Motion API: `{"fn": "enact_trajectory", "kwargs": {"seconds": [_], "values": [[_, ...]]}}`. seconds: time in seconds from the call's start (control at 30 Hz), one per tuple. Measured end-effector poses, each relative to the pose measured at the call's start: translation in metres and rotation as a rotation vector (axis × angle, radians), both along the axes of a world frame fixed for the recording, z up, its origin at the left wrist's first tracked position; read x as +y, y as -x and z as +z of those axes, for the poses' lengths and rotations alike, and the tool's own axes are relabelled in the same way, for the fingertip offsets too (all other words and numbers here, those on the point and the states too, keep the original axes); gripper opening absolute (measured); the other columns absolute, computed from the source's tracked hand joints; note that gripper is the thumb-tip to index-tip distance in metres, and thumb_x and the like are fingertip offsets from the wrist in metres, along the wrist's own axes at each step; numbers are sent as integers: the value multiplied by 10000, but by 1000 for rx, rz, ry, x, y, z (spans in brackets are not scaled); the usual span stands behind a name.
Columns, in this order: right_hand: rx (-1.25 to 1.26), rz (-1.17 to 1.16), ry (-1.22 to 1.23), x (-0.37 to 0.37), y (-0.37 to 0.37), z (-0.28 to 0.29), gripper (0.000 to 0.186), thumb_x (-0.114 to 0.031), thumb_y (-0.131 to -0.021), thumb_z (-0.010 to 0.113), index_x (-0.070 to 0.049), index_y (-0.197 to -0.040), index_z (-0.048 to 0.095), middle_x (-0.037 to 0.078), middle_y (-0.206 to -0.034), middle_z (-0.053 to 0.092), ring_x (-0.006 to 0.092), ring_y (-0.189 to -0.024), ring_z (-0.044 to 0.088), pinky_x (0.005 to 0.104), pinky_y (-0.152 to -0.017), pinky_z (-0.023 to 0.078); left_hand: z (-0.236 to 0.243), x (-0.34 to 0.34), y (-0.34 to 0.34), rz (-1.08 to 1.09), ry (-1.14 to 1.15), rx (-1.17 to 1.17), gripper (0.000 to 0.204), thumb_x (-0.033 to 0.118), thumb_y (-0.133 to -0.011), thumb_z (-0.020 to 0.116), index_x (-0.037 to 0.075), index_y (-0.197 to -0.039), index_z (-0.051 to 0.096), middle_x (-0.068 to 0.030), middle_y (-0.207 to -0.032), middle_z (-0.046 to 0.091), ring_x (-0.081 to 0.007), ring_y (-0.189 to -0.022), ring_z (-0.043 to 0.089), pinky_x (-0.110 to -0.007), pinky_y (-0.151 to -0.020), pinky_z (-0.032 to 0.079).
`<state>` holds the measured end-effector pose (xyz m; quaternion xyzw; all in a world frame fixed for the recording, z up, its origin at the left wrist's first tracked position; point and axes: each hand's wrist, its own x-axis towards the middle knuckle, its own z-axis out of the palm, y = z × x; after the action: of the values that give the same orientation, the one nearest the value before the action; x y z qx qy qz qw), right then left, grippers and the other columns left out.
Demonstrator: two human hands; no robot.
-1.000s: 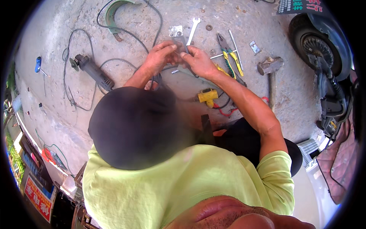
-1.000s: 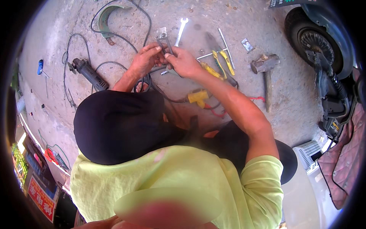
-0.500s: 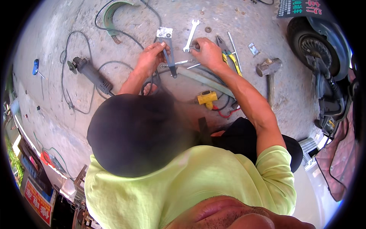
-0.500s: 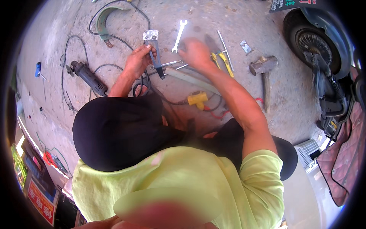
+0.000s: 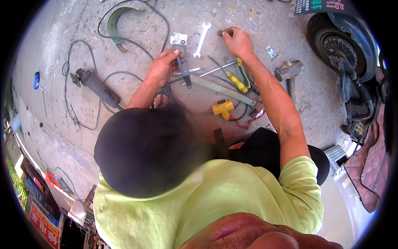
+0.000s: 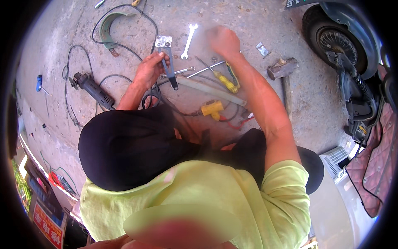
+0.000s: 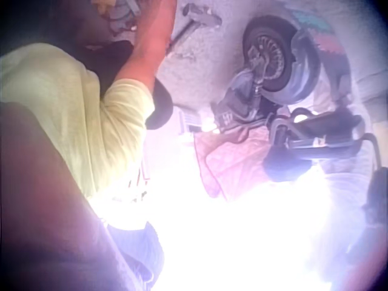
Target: The person manipulates small metal brackets and bolts on the ground, using a hammer, pliers, and an angle grinder to shape and fit the components together.
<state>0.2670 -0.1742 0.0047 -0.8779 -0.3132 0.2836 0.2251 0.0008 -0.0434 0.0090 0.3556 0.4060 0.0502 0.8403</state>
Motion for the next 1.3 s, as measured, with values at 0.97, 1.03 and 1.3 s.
{"fn": "enact_trajectory", "kwargs": {"seconds": [0.97,1.03,1.3], "values": [[762,165,-283,-17,46,38,274,-147,-942,665,18,-1160,681,59,-1005,712,115,-882,645,288,-789,528,-2,-15,-36,-185,164,-302,279,317,-1016,594,46,-1055,647,-88,-1027,647,-226,-918,613,-416,-846,492],[709,195,-325,-18,47,35,289,-123,-928,670,20,-1179,686,90,-1037,731,163,-928,682,324,-845,547,0,-14,-36,-205,157,-318,278,317,-1017,590,47,-1050,645,-85,-1032,644,-226,-907,607,-415,-843,490],[790,194,-357,-21,46,46,251,-127,-921,703,22,-1124,691,75,-991,723,153,-939,665,325,-853,541,8,-15,-40,-136,188,-254,239,299,-1034,570,69,-998,624,-68,-1003,629,-204,-882,607,-373,-798,488]]}}
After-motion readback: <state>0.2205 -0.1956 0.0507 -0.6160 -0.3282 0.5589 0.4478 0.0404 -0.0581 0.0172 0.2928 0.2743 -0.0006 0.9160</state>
